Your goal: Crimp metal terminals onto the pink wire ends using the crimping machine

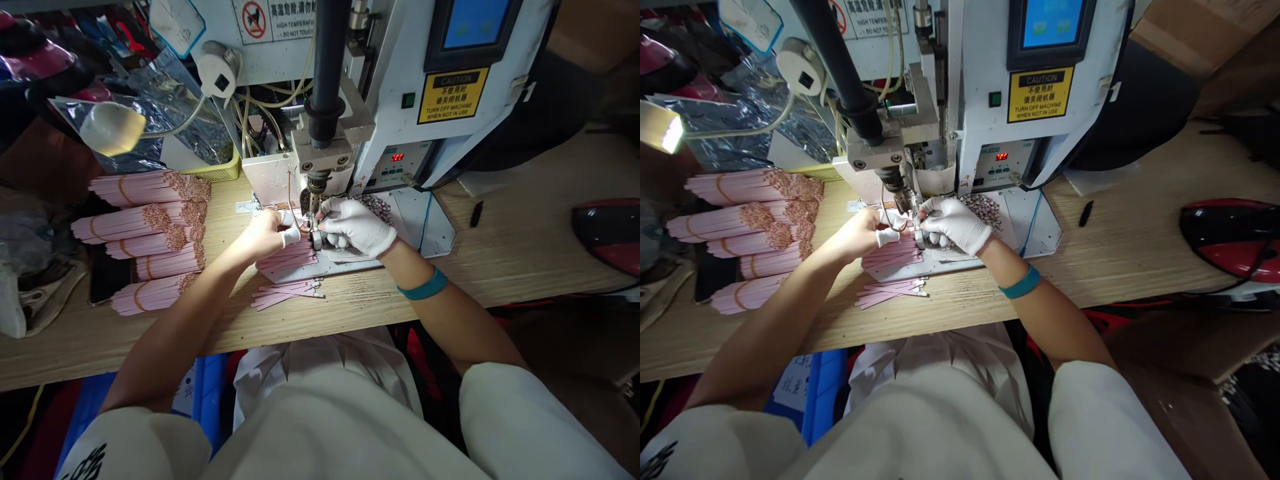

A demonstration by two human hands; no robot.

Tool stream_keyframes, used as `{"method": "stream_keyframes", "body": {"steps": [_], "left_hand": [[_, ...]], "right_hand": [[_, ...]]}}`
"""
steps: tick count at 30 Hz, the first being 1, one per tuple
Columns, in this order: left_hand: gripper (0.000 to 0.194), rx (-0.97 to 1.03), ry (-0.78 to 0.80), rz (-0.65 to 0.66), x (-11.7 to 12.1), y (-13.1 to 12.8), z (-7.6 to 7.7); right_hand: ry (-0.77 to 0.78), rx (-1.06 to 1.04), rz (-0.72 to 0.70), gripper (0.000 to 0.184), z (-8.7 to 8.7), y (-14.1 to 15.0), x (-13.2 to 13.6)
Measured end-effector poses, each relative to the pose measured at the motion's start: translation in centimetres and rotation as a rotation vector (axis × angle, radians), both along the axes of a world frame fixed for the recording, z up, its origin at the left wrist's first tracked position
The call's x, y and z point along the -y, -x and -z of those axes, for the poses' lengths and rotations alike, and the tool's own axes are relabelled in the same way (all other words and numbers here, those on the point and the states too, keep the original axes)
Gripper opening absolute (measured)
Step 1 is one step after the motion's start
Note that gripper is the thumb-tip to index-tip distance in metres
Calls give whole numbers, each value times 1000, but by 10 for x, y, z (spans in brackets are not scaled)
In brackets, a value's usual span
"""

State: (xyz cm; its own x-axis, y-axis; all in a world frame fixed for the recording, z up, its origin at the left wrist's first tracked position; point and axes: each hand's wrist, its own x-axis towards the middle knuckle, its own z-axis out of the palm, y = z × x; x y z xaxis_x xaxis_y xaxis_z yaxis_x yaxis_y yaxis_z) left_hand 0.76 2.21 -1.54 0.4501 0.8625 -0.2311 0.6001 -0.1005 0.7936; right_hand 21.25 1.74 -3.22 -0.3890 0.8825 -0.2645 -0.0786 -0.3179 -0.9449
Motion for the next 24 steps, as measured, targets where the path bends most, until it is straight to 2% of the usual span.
{"method": "stream_keyframes", "body": {"steps": [11,24], "left_hand": [[5,31,2,-21,-1,-2,-3],[10,19,24,-47,-1,-5,-8]], "right_hand": [[30,-28,8,17,-1,0,1],[13,-25,-8,17,1,1,0]]}}
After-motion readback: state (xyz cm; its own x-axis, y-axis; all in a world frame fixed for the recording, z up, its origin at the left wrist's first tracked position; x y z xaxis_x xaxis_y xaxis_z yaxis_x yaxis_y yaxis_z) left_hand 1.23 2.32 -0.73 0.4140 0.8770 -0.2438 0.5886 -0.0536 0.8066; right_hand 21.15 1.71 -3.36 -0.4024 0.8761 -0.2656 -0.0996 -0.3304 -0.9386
